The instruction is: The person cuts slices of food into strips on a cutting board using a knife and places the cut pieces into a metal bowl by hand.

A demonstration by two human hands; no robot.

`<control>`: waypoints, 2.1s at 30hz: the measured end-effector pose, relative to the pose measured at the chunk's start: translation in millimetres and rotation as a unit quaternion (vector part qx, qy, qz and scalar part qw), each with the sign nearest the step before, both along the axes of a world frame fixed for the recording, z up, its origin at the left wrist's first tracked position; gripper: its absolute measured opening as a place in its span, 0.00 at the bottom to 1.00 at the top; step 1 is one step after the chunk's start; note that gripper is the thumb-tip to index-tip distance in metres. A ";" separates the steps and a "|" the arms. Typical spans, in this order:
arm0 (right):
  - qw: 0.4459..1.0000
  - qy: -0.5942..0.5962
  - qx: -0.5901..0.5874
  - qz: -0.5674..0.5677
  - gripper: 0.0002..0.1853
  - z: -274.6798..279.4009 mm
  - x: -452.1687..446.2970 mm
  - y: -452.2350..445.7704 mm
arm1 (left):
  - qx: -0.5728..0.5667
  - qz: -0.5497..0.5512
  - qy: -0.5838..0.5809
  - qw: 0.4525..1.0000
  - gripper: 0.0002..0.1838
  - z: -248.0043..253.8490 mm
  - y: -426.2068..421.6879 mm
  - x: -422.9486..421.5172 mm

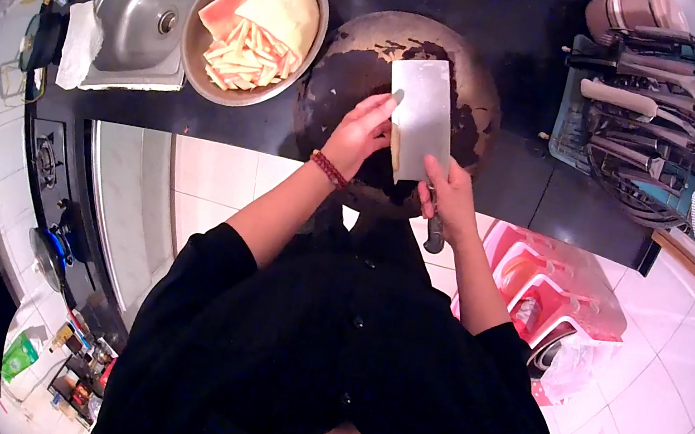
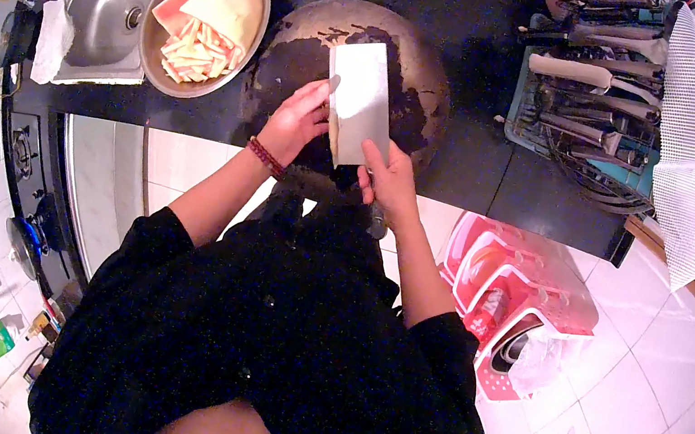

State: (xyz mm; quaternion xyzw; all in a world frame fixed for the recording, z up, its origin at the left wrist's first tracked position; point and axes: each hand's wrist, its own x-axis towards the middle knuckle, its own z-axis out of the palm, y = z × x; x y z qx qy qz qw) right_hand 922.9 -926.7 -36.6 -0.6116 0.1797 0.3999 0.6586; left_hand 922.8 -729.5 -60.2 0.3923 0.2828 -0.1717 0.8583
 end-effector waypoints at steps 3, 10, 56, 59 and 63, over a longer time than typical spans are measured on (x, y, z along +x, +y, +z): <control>0.999 0.027 0.035 0.011 0.15 -2.6 2.7 -1.5 | -0.096 -0.013 -0.028 0.995 0.23 -0.2 -5.5 8.7; 1.000 -0.016 0.016 -0.004 0.15 -15.3 11.4 6.5 | -0.083 0.016 -0.014 0.996 0.15 -22.4 -11.4 16.2; 0.991 -0.127 -0.029 -0.009 0.06 8.4 -74.9 125.6 | 0.604 0.082 -0.381 0.695 0.19 12.2 52.5 -11.5; 0.974 -0.223 -0.010 0.026 0.06 31.1 -52.4 160.3 | 0.649 0.123 -0.371 0.653 0.20 48.8 92.8 -1.9; 0.954 -0.290 0.048 0.066 0.08 44.4 -14.2 210.7 | 0.688 0.211 -0.373 0.585 0.18 56.3 151.3 25.4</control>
